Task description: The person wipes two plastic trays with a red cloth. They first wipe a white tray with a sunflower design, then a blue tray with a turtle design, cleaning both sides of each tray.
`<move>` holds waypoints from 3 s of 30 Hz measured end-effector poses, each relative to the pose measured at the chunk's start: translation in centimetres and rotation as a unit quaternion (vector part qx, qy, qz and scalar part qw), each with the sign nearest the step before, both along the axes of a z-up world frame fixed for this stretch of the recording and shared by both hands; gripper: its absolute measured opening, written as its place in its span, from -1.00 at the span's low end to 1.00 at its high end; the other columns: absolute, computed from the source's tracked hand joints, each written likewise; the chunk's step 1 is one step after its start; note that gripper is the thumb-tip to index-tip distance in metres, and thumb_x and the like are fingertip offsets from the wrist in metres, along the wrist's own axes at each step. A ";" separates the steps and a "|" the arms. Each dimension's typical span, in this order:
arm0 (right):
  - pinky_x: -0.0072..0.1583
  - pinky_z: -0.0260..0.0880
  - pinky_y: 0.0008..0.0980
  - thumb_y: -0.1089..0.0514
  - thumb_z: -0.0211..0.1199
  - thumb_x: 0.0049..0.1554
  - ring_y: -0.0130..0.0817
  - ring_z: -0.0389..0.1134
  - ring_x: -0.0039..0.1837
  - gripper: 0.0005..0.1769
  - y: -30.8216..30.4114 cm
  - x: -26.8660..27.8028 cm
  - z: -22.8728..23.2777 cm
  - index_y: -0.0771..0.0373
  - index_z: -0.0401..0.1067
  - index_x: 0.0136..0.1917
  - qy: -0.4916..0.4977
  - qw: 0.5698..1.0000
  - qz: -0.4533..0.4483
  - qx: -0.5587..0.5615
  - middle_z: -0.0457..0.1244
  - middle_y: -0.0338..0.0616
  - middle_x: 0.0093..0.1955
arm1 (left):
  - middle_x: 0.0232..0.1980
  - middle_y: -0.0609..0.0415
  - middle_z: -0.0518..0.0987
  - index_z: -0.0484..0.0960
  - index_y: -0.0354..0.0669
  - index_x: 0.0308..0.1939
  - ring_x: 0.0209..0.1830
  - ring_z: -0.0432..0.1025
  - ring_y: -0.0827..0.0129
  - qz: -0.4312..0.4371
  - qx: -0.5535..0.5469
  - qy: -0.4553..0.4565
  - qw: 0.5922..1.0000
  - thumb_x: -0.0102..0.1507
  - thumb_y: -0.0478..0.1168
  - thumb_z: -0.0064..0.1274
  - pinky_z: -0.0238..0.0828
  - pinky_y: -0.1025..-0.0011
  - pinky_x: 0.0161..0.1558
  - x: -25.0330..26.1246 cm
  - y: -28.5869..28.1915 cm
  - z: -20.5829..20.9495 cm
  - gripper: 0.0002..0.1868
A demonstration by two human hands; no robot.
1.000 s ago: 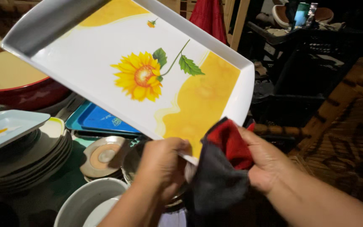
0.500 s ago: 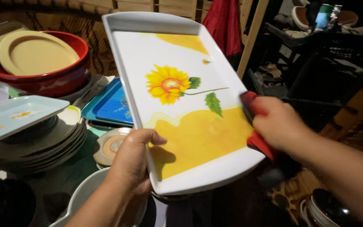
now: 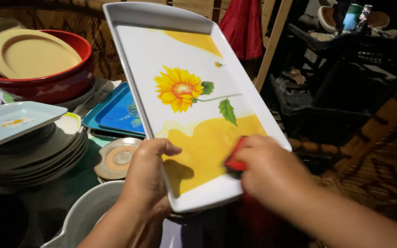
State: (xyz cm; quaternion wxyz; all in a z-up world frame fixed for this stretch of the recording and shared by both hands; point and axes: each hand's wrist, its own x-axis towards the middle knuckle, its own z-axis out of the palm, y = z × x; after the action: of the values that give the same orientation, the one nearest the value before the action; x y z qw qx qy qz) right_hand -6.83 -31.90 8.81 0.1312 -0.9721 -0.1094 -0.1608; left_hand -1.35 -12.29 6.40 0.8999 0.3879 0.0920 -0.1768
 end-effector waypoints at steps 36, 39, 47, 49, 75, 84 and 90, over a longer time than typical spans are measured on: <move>0.31 0.20 -0.07 0.43 0.21 -0.24 0.16 0.23 0.27 -0.32 3.6 4.4 0.7 0.25 0.51 0.21 -0.154 0.977 0.149 -0.011 0.27 0.10 0.25 | -0.17 -0.16 0.64 0.60 -0.19 0.06 -0.32 0.55 0.09 -0.025 0.012 -0.058 0.998 0.24 0.07 -0.01 0.57 0.18 -0.23 -0.6 3.6 1.3 -0.53; 0.32 0.26 -0.16 0.42 0.22 -0.17 0.01 0.29 0.27 -0.44 4.7 2.2 -2.0 0.17 0.57 0.12 -0.081 0.966 0.243 0.022 0.32 -0.07 0.21 | -0.14 -0.15 0.64 0.57 -0.21 0.04 -0.28 0.57 0.12 -0.045 -0.008 -0.093 0.995 0.27 0.13 -0.05 0.59 0.17 -0.16 -0.1 3.6 1.1 -0.50; 0.32 0.21 -0.11 0.48 0.17 -0.19 0.10 0.23 0.32 -0.38 -0.7 3.9 1.8 0.23 0.54 0.17 -0.139 0.981 0.126 0.047 0.26 0.11 0.26 | -0.08 -0.07 0.69 0.57 -0.14 0.11 -0.19 0.61 0.17 -0.060 0.058 -0.147 0.986 0.24 0.14 -0.09 0.60 0.23 -0.14 0.7 5.6 3.9 -0.46; 0.30 0.21 -0.11 0.48 0.18 -0.16 0.13 0.22 0.30 -0.38 0.3 4.1 2.6 0.25 0.51 0.20 -0.148 0.983 0.088 0.058 0.24 0.13 0.25 | -0.10 -0.08 0.67 0.56 -0.14 0.13 -0.22 0.58 0.16 -0.040 0.064 -0.143 0.987 0.26 0.13 -0.08 0.58 0.21 -0.17 0.7 5.3 4.2 -0.47; 0.24 0.22 -0.12 0.11 0.17 0.01 -0.17 0.10 0.35 -0.45 -5.8 2.9 0.6 -0.25 0.46 0.28 0.049 0.958 -0.111 -0.260 0.09 -0.32 0.41 | -0.08 -0.08 0.65 0.54 -0.11 0.11 -0.18 0.55 0.14 0.048 0.120 -0.095 0.987 0.25 0.15 -0.04 0.53 0.17 -0.10 1.6 5.1 3.5 -0.49; 0.25 0.26 -0.07 0.15 0.07 0.11 -0.04 0.14 0.35 -0.51 -3.6 5.7 4.5 -0.07 0.40 0.32 -0.039 0.951 -0.150 -0.268 0.11 -0.16 0.36 | -0.14 -0.10 0.58 0.59 -0.15 0.12 -0.25 0.47 0.16 -0.013 0.182 -0.058 0.981 0.24 0.13 0.00 0.45 0.22 -0.18 1.4 5.1 3.0 -0.48; 0.27 0.31 -0.06 0.20 0.11 0.04 -0.02 0.24 0.30 -0.66 -2.7 3.3 1.3 -0.04 0.66 -0.04 0.058 0.976 -0.120 -0.172 0.25 -0.16 0.26 | -0.15 -0.09 0.62 0.60 -0.20 0.05 -0.30 0.50 0.18 0.031 0.143 -0.091 0.985 0.22 0.07 0.01 0.46 0.27 -0.27 1.6 5.0 2.5 -0.52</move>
State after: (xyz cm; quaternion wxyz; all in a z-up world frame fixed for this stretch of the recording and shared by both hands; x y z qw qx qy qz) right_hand -3.50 -34.58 10.11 -0.0519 -0.9938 -0.0102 -0.0978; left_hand 0.28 -7.34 8.88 0.8448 0.5241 0.0455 -0.0980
